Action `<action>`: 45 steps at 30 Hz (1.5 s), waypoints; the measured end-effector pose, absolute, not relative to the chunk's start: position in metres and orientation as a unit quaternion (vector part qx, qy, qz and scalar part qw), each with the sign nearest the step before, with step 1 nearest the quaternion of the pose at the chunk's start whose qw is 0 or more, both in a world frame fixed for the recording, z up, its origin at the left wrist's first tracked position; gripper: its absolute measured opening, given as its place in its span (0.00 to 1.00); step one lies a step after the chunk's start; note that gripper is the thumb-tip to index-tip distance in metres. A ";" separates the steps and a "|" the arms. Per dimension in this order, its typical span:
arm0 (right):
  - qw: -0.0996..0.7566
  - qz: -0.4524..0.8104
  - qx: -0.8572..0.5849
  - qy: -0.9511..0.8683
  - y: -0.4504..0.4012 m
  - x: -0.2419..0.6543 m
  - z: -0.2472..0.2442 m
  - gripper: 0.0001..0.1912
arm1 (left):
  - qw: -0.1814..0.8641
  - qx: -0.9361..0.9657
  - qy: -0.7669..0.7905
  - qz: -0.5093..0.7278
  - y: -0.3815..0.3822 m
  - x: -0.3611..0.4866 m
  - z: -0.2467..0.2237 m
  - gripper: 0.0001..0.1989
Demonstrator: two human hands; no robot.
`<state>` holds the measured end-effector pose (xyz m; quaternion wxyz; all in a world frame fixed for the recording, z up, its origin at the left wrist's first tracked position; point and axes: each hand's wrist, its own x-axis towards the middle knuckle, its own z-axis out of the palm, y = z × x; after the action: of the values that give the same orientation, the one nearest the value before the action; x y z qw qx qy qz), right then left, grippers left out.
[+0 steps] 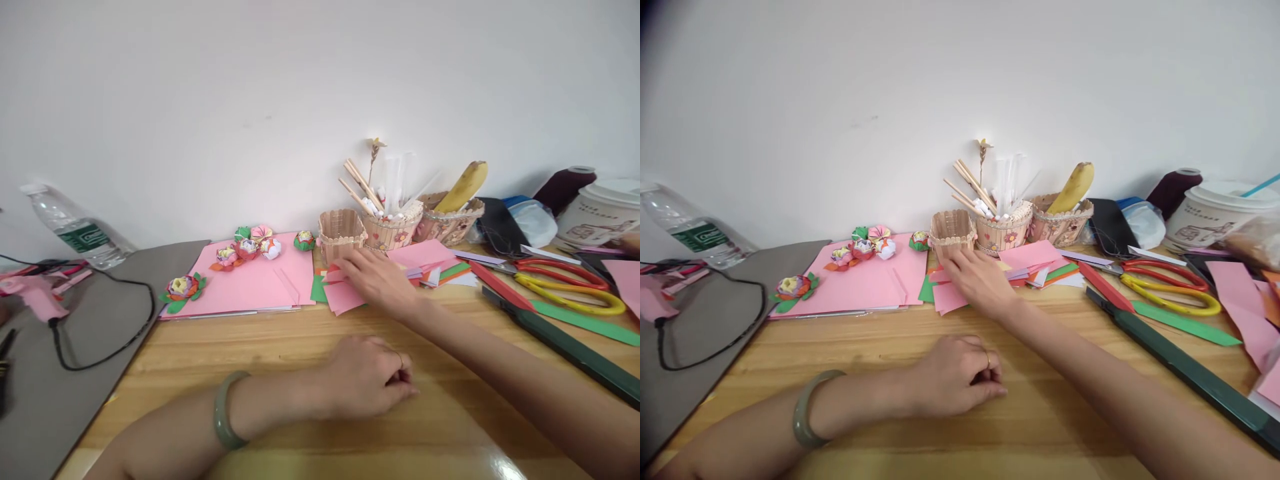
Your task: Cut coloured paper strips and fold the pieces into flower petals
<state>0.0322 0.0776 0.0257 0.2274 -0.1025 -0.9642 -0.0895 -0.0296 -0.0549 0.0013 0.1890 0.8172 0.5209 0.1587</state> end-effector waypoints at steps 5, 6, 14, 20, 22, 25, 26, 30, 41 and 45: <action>0.292 -0.107 -0.114 -0.943 0.098 0.047 0.032 0.13 | 0.199 0.812 0.524 0.163 -0.054 -0.030 0.004 0.05; 0.305 -0.108 -0.116 -0.939 0.099 0.048 0.033 0.14 | 0.201 0.811 0.525 0.162 -0.054 -0.030 0.004 0.05; 0.341 -0.113 -0.089 -0.929 0.059 0.091 0.050 0.16 | -0.012 0.834 0.450 0.320 -0.063 -0.028 0.007 0.10; 0.291 -0.143 -0.062 -0.944 0.020 0.155 0.027 0.16 | -0.194 0.768 0.476 0.382 -0.070 -0.022 0.008 0.09; 0.263 -0.100 -0.090 -0.955 0.012 0.164 0.017 0.14 | -0.208 0.792 0.469 0.331 -0.068 -0.022 0.006 0.07; 0.225 -0.024 -0.125 -0.966 0.007 0.170 0.007 0.13 | -0.179 0.855 0.421 0.242 -0.066 -0.025 -0.001 0.08; 0.216 -0.003 -0.126 -0.968 0.006 0.171 0.005 0.13 | -0.168 0.867 0.412 0.225 -0.065 -0.026 -0.003 0.09; 0.212 0.054 -0.128 -0.968 0.006 0.179 0.001 0.15 | -0.164 0.875 0.408 0.200 -0.069 -0.026 -0.006 0.10; 0.223 0.139 -0.244 -0.933 -0.002 0.204 -0.003 0.11 | 0.165 0.778 0.527 0.299 -0.071 -0.018 0.006 0.04; 0.214 0.166 -0.311 -0.911 -0.002 0.202 -0.006 0.13 | 0.195 0.762 0.547 0.288 -0.069 -0.020 0.011 0.06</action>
<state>0.2020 -0.0017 -0.0062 0.2144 -0.3106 -0.9111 0.1659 -0.0196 -0.0686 0.0114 0.1952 0.7619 0.5465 0.2876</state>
